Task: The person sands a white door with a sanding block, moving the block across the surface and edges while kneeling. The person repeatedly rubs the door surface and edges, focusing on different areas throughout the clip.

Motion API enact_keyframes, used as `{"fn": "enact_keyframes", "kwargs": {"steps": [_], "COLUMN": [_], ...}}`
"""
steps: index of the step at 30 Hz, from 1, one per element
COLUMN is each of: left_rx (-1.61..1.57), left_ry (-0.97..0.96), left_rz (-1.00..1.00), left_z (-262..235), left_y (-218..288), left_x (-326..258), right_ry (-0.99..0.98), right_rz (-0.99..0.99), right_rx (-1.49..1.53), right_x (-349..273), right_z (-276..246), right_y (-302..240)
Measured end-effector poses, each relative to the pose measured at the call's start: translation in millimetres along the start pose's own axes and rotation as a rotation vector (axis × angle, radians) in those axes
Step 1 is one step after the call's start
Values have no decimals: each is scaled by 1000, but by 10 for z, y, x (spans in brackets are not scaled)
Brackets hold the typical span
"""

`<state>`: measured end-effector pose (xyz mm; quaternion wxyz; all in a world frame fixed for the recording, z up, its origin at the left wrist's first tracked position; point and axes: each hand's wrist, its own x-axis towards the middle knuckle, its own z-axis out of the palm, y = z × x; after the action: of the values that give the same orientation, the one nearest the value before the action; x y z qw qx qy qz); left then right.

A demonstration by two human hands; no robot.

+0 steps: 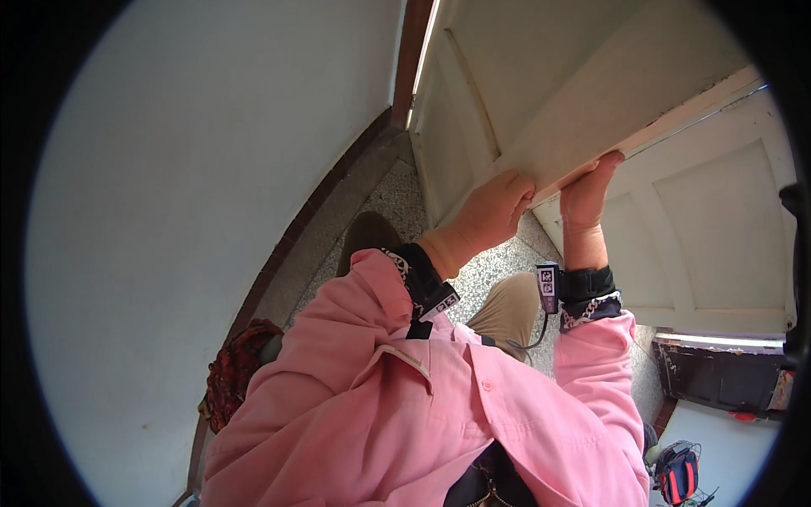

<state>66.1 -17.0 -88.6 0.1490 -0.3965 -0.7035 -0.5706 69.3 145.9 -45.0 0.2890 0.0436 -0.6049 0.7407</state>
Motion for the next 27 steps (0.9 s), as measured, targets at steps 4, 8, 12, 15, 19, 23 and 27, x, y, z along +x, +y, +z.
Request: {"fn": "enact_keyframes", "kwargs": {"steps": [4,8,12,15,19,23,27], "left_rx": [-79,-129,-153,-78,-154,-138,-71], "left_ry": [236,370,395,328,166,161,301], "left_rz": [84,207,86,-200,-551,-505,-127], "left_z": [-110,-138,-36,170,415,447,385], "left_y": [149,395,122,-337,-745,-616,-250], "left_x": [400,932,788,205,-564,-601,-362], "right_ry": [-22,-111,-128,-21,6,-18,-5], "right_rz": [21,-12,-15,37,24,6,45], "right_rx": [42,52,25,53,18,20,40], "right_x": [-1,-8,-20,-21,-7,6,8], "right_z": [94,189,226,229,194,142,103], "right_y": [-72,-111,-128,-108,-81,-63,-56]}}
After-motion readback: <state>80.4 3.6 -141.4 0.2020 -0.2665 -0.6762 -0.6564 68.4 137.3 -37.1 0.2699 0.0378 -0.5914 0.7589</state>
